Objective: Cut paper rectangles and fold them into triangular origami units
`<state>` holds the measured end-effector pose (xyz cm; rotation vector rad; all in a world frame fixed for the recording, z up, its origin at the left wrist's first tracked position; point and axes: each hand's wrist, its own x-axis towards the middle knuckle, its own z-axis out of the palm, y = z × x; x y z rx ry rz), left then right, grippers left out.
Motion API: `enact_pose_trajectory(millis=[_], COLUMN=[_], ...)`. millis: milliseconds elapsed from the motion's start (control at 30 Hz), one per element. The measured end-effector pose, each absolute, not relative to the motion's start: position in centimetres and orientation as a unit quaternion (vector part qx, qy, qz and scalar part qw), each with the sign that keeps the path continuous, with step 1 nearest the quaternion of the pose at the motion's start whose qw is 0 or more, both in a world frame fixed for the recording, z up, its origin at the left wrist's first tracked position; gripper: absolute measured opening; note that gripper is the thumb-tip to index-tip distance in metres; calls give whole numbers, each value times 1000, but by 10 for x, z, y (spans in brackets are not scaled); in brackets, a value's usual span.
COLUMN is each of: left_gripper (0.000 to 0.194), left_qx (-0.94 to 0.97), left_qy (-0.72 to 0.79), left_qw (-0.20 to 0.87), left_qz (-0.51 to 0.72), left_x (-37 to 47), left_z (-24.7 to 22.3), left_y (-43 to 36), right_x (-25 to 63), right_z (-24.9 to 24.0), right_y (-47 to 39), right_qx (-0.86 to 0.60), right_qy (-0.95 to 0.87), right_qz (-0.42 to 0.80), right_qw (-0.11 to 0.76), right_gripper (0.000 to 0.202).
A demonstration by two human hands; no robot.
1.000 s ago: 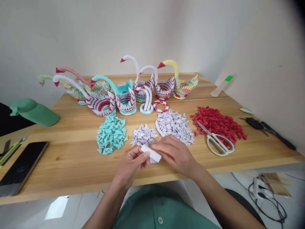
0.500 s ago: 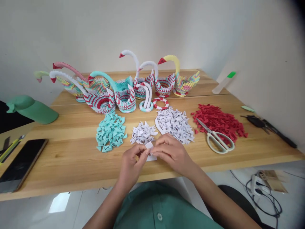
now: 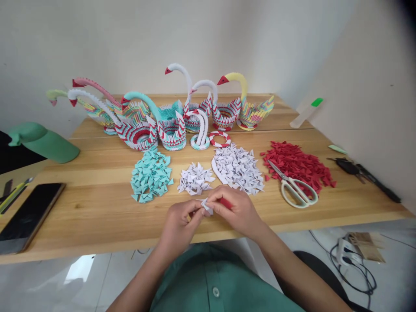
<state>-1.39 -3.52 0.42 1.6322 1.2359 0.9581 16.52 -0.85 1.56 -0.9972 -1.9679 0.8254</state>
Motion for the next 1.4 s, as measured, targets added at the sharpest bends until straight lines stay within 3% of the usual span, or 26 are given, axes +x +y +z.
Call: enact_pose_trajectory(millis=[133, 233, 433, 600, 1400], left_gripper=[18, 17, 16, 14, 11], left_qx=[680, 673, 548, 471, 512], left_qy=[502, 500, 469, 454, 453], left_qw=[403, 418, 553, 594, 529], left_qz=[351, 351, 417, 467, 502], left_x=[-16, -17, -16, -10, 1], left_z=[3, 2, 1, -2, -11], left_y=[-33, -31, -29, -29, -30], right_x=[165, 165, 164, 161, 164], right_z=[14, 13, 11, 9, 6], right_y=[-9, -7, -4, -6, -2], right_qx=[-404, -375, -343, -367, -347], right_qy=[-777, -798, -798, -772, -801], right_qz=[303, 280, 262, 246, 194], right_qw=[375, 381, 421, 456, 447], right_gripper=[5, 18, 16, 14, 16])
